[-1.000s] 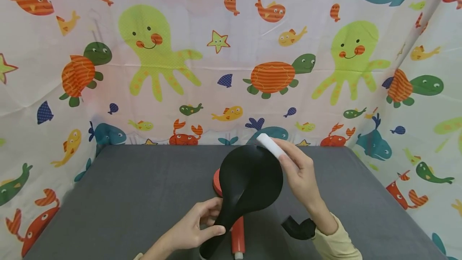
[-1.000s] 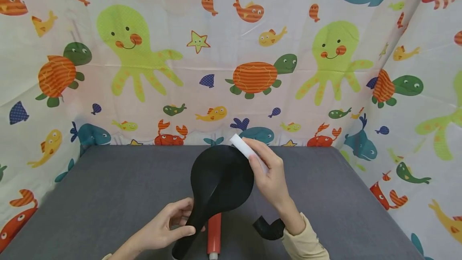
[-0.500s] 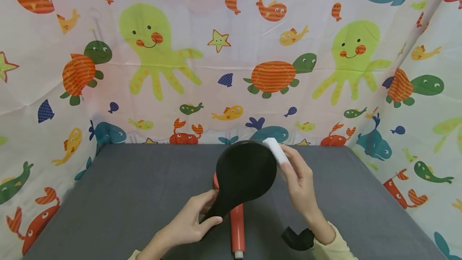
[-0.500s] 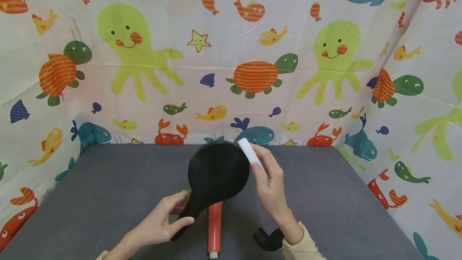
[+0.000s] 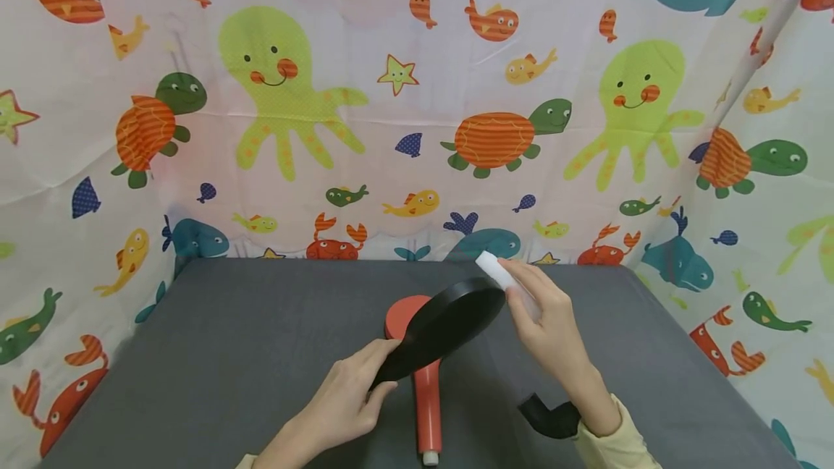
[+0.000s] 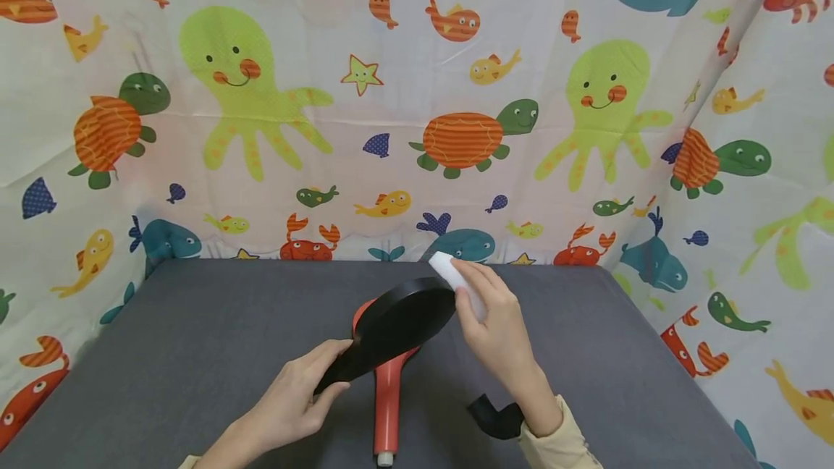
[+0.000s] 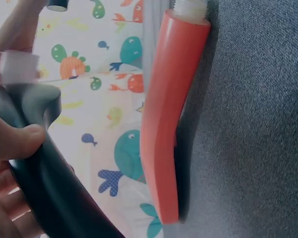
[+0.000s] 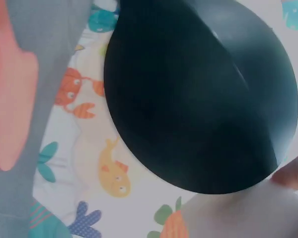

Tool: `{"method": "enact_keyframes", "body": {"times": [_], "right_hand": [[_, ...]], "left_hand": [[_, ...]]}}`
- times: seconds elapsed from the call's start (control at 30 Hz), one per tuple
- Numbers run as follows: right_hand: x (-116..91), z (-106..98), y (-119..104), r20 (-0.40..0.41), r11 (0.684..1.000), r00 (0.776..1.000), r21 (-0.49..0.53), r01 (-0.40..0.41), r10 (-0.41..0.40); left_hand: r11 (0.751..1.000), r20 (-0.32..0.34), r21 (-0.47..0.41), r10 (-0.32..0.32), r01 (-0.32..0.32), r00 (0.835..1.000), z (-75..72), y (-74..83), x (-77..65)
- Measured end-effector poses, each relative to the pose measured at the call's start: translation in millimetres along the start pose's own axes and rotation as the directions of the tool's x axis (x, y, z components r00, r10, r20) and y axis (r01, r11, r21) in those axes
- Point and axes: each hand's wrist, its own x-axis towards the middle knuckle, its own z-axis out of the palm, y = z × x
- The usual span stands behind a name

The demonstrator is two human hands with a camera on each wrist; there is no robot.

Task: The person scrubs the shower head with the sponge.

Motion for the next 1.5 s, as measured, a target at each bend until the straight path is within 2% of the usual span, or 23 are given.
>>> {"method": "enact_keyframes", "body": {"times": [0.07, 0.13, 0.2, 0.27, 0.37, 0.43, 0.5, 0.6, 0.7, 0.8, 0.87, 0.93, 1.1, 1.17, 1.2, 1.23, 1.37, 1.43, 1.5], "right_hand": [[-2, 1, 2, 0.014, 0.997, 0.998, -0.039, -0.062, 0.063], [-4, 3, 1, 0.016, 0.997, 0.998, -0.052, -0.066, 0.066], [-5, 5, -6, 0.001, 0.999, 1.0, -0.051, 0.001, -0.001], [-5, 6, -15, -0.006, 0.991, 0.993, -0.071, 0.114, -0.115], [-4, 8, -25, 0.006, 0.953, 0.96, -0.113, 0.28, -0.281], [-4, 9, -26, 0.015, 0.933, 0.943, -0.143, 0.33, -0.332], [-4, 9, -22, 0.005, 0.937, 0.95, -0.164, 0.31, -0.313], [-4, 9, -12, -0.036, 0.955, 0.976, -0.214, 0.203, -0.215], [-6, 10, -4, -0.066, 0.959, 0.988, -0.258, 0.119, -0.14], [-8, 12, -6, -0.07, 0.955, 0.984, -0.264, 0.138, -0.161], [-9, 17, -13, -0.07, 0.947, 0.973, -0.257, 0.195, -0.22], [-12, 24, -24, -0.056, 0.925, 0.952, -0.26, 0.276, -0.3], [-24, 44, -44, 0.04, 0.815, 0.873, -0.341, 0.469, -0.485], [-27, 47, -46, 0.068, 0.788, 0.858, -0.366, 0.496, -0.509], [-26, 47, -45, 0.06, 0.784, 0.858, -0.377, 0.493, -0.51], [-25, 46, -43, 0.047, 0.791, 0.867, -0.387, 0.474, -0.496], [-13, 36, -33, -0.033, 0.855, 0.933, -0.413, 0.314, -0.358], [-10, 33, -31, -0.063, 0.869, 0.948, -0.423, 0.257, -0.311], [-12, 36, -33, -0.07, 0.866, 0.949, -0.434, 0.249, -0.308]], "left_hand": [[1.0, -0.031, 0.026, 0.008, -0.007, 0.999, 0.5, 0.6, 0.4], [0.998, -0.043, 0.057, 0.012, -0.009, 0.999, 2.4, 1.2, 0.0], [0.995, -0.052, 0.097, 0.021, -0.015, 0.998, 4.7, 2.4, -0.4], [0.991, -0.055, 0.133, 0.028, -0.02, 0.998, 7.0, 3.5, -0.7], [0.983, -0.063, 0.184, 0.027, -0.015, 0.998, 9.0, 5.8, -0.9], [0.977, -0.075, 0.215, 0.027, -0.01, 0.997, 9.5, 7.0, -0.9], [0.971, -0.092, 0.237, 0.028, -0.005, 0.995, 9.8, 7.9, -1.0], [0.968, -0.115, 0.251, 0.03, 0.0, 0.993, 10.3, 8.9, -0.7], [0.969, -0.128, 0.247, 0.019, 0.013, 0.992, 10.9, 10.2, -0.5], [0.968, -0.132, 0.251, 0.005, 0.029, 0.991, 11.4, 11.7, -0.9], [0.964, -0.137, 0.263, -0.002, 0.039, 0.991, 11.5, 12.6, -1.2], [0.959, -0.144, 0.279, -0.003, 0.043, 0.99, 11.4, 13.2, -1.5], [0.943, -0.165, 0.329, 0.014, 0.042, 0.986, 11.4, 12.9, -2.0], [0.936, -0.171, 0.349, 0.027, 0.035, 0.985, 11.4, 13.0, -1.8], [0.934, -0.173, 0.356, 0.032, 0.033, 0.984, 11.4, 13.2, -1.5], [0.932, -0.174, 0.362, 0.034, 0.032, 0.984, 11.3, 13.5, -1.2], [0.928, -0.175, 0.371, 0.03, 0.037, 0.984, 10.8, 14.2, -0.3], [0.927, -0.173, 0.373, 0.027, 0.04, 0.985, 10.7, 14.4, -0.4], [0.925, -0.174, 0.377, 0.029, 0.04, 0.984, 10.8, 14.5, -0.8]]}}
